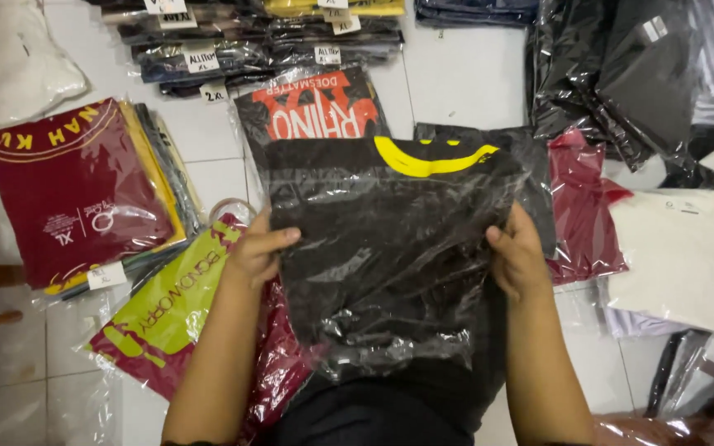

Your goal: The person sits on the floor surrounded by stacks of packaged clothing. They pick up plastic-wrapped shirts, write on the packaging with a marker, and apply adhesive tape to secure the labels. The person handles various shirts, including black and maroon ones, and organizes them into piles.

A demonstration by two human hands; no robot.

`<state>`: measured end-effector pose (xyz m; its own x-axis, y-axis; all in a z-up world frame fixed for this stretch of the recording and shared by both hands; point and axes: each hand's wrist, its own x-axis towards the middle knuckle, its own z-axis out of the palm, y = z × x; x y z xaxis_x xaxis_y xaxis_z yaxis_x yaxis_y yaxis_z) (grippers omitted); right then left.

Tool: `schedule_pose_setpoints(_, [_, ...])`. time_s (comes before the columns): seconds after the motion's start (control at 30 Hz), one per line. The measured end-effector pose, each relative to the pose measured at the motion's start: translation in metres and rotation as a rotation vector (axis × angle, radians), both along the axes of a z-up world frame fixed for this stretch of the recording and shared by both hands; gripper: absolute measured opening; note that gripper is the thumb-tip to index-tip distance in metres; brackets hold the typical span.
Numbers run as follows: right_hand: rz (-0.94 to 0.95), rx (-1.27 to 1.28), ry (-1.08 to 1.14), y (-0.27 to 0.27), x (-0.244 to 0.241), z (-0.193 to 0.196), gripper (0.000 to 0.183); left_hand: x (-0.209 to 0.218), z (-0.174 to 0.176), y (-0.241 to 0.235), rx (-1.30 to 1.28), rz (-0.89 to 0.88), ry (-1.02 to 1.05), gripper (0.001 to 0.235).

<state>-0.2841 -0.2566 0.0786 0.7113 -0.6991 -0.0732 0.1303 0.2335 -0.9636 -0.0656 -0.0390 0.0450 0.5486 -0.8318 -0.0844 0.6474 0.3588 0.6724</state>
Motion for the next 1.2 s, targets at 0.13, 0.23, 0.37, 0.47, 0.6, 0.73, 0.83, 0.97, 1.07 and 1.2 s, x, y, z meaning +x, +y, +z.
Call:
schedule_pose_setpoints(0.13, [-0.04,-0.051,0.031,-0.023,-0.004,-0.026,0.045,0.004,0.01,-0.002,-0.03,0.01,-0.114,0.069])
schedule_pose_setpoints(0.23, [-0.05,-0.074,-0.026,-0.023,0.006,-0.015,0.038,0.002,0.047,-0.007,-0.092,0.032,-0.208,0.068])
schedule_pose_setpoints(0.37, [-0.04,-0.189,-0.069,-0.021,0.016,-0.003,0.034,0.011,0.036,-0.005,-0.139,0.092,-0.315,0.061])
schedule_pose_setpoints(0.47, [-0.04,-0.185,-0.119,-0.024,0.012,-0.012,0.036,0.013,0.03,-0.002,-0.156,0.121,-0.32,0.047])
schedule_pose_setpoints(0.6, [-0.059,-0.184,-0.14,-0.026,0.003,-0.008,0.034,0.027,0.009,0.005,-0.195,0.11,-0.359,0.033])
schedule_pose_setpoints(0.73, [-0.045,-0.229,-0.162,-0.018,0.016,0.01,0.031,0.008,0.07,-0.008,-0.247,0.108,-0.389,0.027])
schedule_pose_setpoints(0.83, [-0.045,-0.226,-0.128,-0.026,0.012,-0.007,0.034,0.012,0.065,-0.008,-0.249,0.193,-0.416,0.024])
schedule_pose_setpoints(0.97, [-0.028,-0.244,-0.17,-0.023,0.02,-0.014,0.029,0.009,0.06,-0.01,-0.169,0.317,-0.334,0.02])
schedule_pose_setpoints(1.07, [0.051,-0.281,-0.04,-0.028,0.025,-0.033,0.047,0.009,0.052,-0.012,-0.133,0.375,-0.285,0.025])
schedule_pose_setpoints(1.2, [0.22,-0.089,0.377,-0.009,0.025,-0.066,0.065,0.017,0.026,-0.009,-0.005,0.497,-0.285,0.028])
